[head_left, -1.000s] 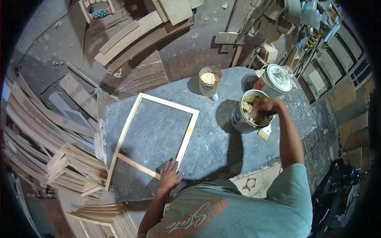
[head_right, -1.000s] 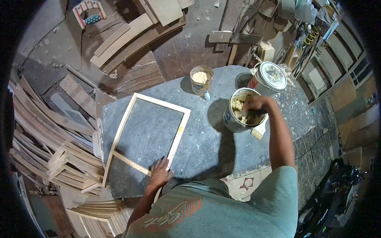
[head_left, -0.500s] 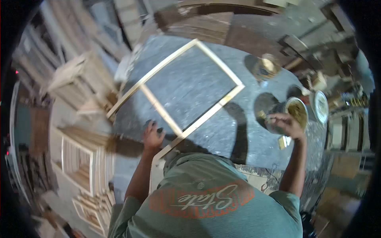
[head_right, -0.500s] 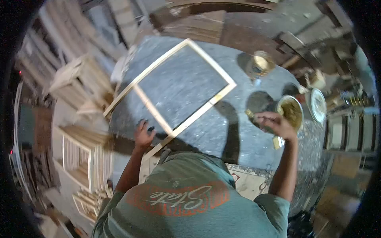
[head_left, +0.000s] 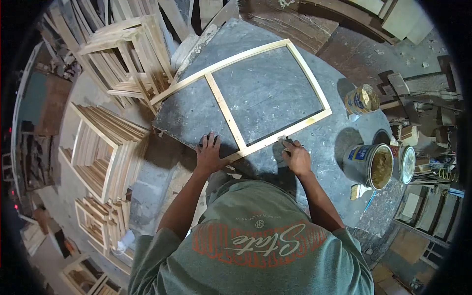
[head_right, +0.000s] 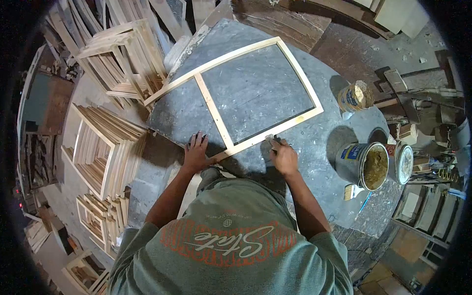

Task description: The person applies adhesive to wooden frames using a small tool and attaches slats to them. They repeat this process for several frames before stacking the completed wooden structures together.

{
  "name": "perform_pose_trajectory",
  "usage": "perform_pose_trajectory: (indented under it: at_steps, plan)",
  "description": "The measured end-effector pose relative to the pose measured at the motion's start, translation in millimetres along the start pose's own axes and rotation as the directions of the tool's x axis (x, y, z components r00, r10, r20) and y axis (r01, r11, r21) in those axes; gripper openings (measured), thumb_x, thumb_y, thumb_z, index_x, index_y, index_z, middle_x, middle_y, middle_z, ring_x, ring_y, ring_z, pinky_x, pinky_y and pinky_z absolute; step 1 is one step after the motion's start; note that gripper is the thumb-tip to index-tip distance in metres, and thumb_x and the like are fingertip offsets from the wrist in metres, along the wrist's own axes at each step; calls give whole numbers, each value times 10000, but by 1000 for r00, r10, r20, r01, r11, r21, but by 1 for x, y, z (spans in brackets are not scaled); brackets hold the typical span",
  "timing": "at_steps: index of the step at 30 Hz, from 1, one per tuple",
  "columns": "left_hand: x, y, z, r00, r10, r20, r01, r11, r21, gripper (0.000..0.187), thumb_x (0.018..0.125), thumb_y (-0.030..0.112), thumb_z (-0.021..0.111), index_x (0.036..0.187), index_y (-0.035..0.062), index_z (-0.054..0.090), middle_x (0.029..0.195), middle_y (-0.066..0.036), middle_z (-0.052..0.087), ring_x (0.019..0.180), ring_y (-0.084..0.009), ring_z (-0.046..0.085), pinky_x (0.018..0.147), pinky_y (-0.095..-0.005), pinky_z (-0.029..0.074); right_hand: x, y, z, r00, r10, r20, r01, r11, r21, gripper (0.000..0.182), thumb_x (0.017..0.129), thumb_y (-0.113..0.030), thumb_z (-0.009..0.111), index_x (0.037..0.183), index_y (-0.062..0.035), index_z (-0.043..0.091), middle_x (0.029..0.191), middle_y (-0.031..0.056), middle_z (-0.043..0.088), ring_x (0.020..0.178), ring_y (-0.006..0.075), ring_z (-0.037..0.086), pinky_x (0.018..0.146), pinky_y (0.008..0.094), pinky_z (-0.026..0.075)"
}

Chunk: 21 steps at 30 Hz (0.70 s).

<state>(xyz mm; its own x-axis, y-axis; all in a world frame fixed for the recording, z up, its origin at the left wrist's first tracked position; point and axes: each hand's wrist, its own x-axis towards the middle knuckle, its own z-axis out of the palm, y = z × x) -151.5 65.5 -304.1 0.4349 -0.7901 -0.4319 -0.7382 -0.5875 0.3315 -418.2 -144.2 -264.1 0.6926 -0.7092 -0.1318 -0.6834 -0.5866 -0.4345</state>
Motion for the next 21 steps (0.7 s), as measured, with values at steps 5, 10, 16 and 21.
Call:
perform_pose_trajectory:
  at_steps: [5, 10, 16, 21]
  plan:
    - [0, 3, -6, 999, -14, 50, 12, 998, 57, 1076, 720, 683, 723, 1526, 88, 331, 1638, -165, 162, 1502, -411, 148, 1131, -693, 184, 8, -12, -14, 994, 85, 64, -86, 996, 15, 361, 769, -202, 728, 1096, -50, 710, 972, 222, 663, 860, 421, 671, 764, 502, 544]
    - [0, 5, -9, 998, -21, 51, 20, 1000, 22, 1066, 705, 615, 779, 1522, 90, 338, 1640, -159, 162, 1501, -410, 155, 1133, -690, 193, 18, -14, 7, 994, 104, 37, -104, 995, 2, 403, 760, -219, 747, 1111, -25, 710, 961, 248, 679, 882, 424, 675, 785, 488, 547]
    - [0, 6, -7, 999, -22, 32, 22, 1000, 10, 1074, 686, 592, 807, 1518, 92, 347, 1638, -157, 170, 1501, -409, 158, 1124, -691, 219, 29, -15, -10, 974, 202, 105, -209, 976, 62, 420, 755, -243, 774, 1120, -41, 720, 981, 259, 687, 902, 419, 677, 797, 475, 550]
    - [0, 2, -5, 1000, -14, 22, 14, 1000, 9, 1079, 685, 593, 804, 1522, 93, 341, 1637, -148, 174, 1502, -402, 155, 1121, -689, 233, 21, -18, -7, 975, 80, 210, -88, 996, 28, 411, 772, -244, 765, 1145, -77, 716, 985, 233, 694, 888, 414, 677, 801, 472, 551]
